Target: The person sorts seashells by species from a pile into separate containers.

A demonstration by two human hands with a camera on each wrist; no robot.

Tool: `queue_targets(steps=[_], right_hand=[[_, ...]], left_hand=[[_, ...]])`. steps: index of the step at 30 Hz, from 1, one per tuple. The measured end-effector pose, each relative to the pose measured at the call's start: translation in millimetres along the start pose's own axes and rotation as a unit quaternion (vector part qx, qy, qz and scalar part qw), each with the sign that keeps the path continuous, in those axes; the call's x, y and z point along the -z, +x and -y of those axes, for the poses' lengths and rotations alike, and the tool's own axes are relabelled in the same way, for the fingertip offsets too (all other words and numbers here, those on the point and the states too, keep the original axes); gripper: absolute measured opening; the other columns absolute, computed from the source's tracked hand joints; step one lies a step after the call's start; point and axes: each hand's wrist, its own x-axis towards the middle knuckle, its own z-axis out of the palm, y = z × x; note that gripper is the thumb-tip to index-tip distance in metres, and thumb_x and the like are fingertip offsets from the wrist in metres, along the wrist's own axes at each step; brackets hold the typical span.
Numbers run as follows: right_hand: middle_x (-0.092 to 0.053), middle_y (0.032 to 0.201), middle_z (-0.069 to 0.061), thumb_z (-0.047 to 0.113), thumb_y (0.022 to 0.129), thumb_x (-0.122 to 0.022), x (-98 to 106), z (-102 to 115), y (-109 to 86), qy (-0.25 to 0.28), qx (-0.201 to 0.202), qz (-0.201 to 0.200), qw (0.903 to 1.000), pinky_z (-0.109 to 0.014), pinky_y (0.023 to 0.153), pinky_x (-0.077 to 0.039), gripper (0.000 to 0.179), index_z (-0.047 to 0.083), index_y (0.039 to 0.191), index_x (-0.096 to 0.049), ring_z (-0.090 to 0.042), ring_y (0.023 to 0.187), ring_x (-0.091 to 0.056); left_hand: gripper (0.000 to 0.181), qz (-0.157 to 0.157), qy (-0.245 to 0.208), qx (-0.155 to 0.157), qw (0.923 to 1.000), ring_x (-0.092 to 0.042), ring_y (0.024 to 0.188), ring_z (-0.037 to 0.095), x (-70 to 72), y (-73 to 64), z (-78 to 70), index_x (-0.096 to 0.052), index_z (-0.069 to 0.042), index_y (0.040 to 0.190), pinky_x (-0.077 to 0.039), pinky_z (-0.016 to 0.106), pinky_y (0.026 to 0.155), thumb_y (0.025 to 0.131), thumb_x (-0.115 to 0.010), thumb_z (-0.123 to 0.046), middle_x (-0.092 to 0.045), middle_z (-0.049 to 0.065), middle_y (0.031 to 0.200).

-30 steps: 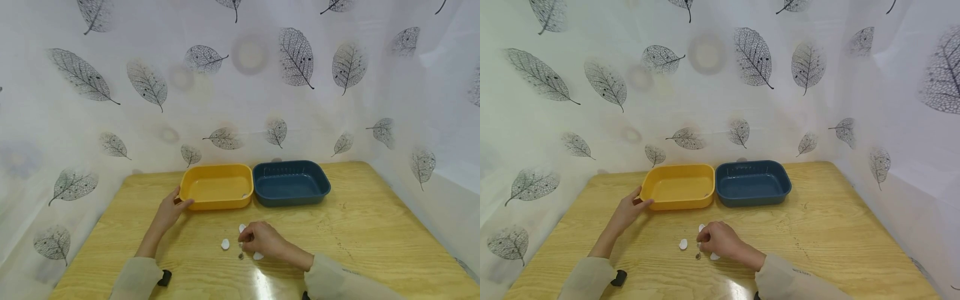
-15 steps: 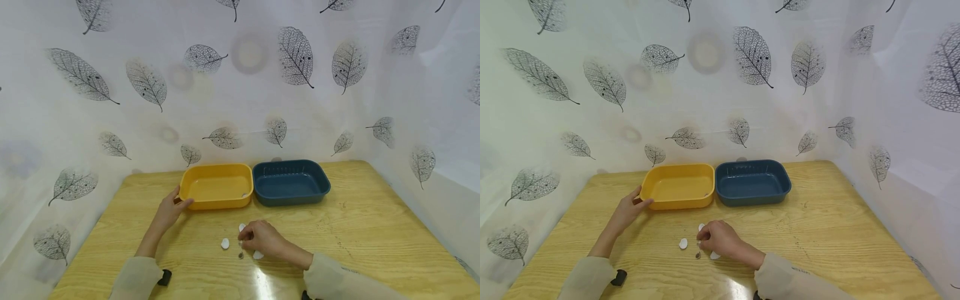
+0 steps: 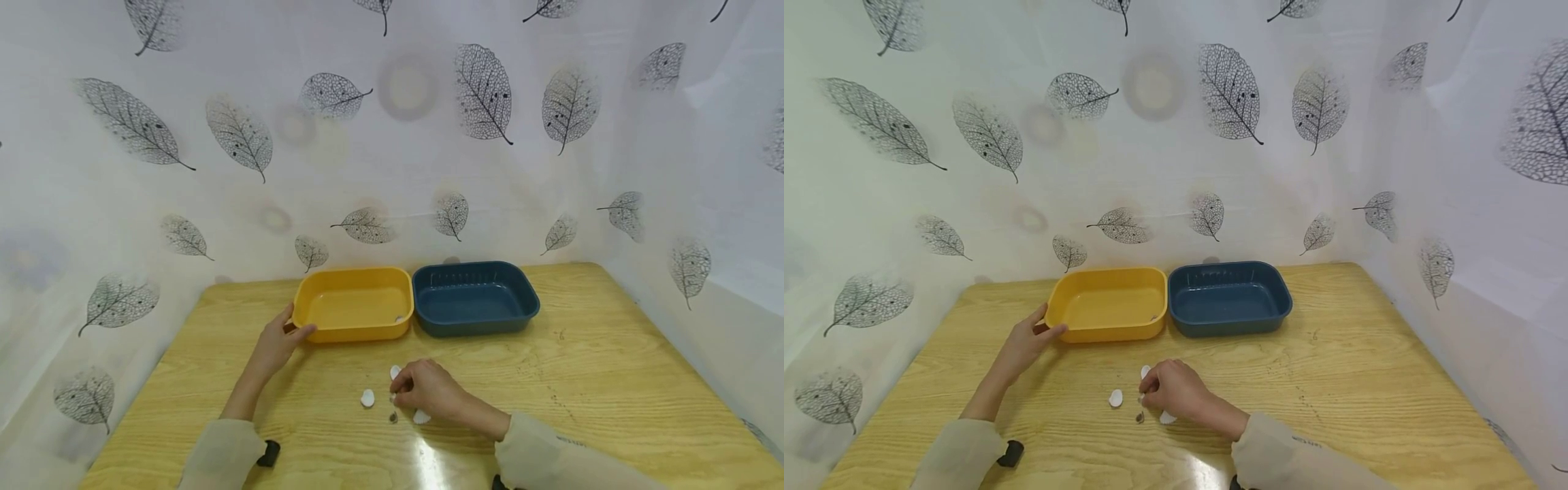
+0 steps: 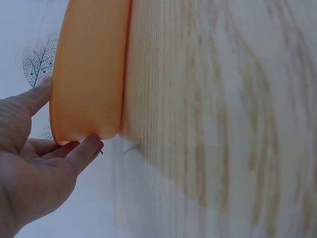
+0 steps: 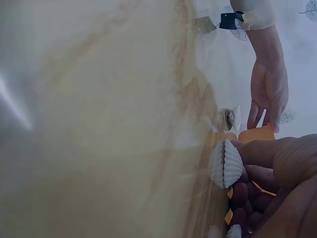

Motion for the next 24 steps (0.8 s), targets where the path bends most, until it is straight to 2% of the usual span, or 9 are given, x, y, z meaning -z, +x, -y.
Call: queue_targets(steps=[6, 13, 16, 19, 24], right_hand=[[-0.071, 0.08, 0.007, 0.003, 0.083, -0.084, -1, -1, -1.0, 0.004, 0.005, -0.005, 1.0, -0.02, 0.065, -0.054, 0.008, 0.007, 0.089, -0.082, 0.001, 0.071, -0.061], [-0.072, 0.081, 0.005, 0.005, 0.086, -0.082, 5, 1, -3.0, 0.091, -0.039, 0.01, 0.995, -0.019, 0.064, -0.052, 0.006, 0.005, 0.091, -0.08, -0.004, 0.072, -0.061], [-0.072, 0.082, 0.004, 0.007, 0.087, -0.08, 11, 2, -2.4, 0.116, -0.045, 0.012, 0.9921, -0.02, 0.065, -0.052, 0.007, 0.004, 0.094, -0.08, -0.007, 0.074, -0.061], [-0.071, 0.083, 0.004, 0.009, 0.09, -0.079, 19, 3, 1.0, 0.119, -0.038, 0.011, 0.9921, -0.021, 0.063, -0.05, 0.007, 0.005, 0.095, -0.079, -0.008, 0.073, -0.06], [-0.074, 0.088, 0.004, 0.013, 0.094, -0.077, 38, 2, 13.1, 0.1, -0.004, -0.008, 0.9949, -0.021, 0.061, -0.049, 0.01, 0.005, 0.1, -0.079, -0.008, 0.072, -0.058]], left_hand=[[0.088, 0.0, -0.002, -0.001, 1.0, -0.038, 0.145, 0.047, -0.2, -0.2, -0.6, -0.01, 0.01, 0.161, -0.042, 0.054, 0.113, 0.105, -0.063, -0.033, -0.014, 0.031, 0.166], [0.087, 0.003, -0.003, 0.002, 1.0, -0.037, 0.145, 0.048, -0.2, -1.3, -2.7, -0.009, 0.01, 0.161, -0.042, 0.054, 0.112, 0.106, -0.063, -0.031, -0.013, 0.031, 0.166], [0.087, 0.004, -0.004, 0.003, 1.0, -0.036, 0.145, 0.048, -0.1, -1.5, -3.8, -0.009, 0.01, 0.161, -0.043, 0.054, 0.112, 0.106, -0.063, -0.031, -0.013, 0.031, 0.166], [0.087, 0.004, -0.003, 0.005, 1.0, -0.036, 0.145, 0.049, 0.1, -1.5, -4.4, -0.009, 0.01, 0.161, -0.043, 0.055, 0.111, 0.106, -0.063, -0.03, -0.013, 0.031, 0.166], [0.087, 0.003, -0.001, 0.007, 1.0, -0.036, 0.145, 0.049, 0.0, -1.2, -3.8, -0.01, 0.01, 0.161, -0.043, 0.055, 0.112, 0.105, -0.064, -0.031, -0.013, 0.031, 0.166]])
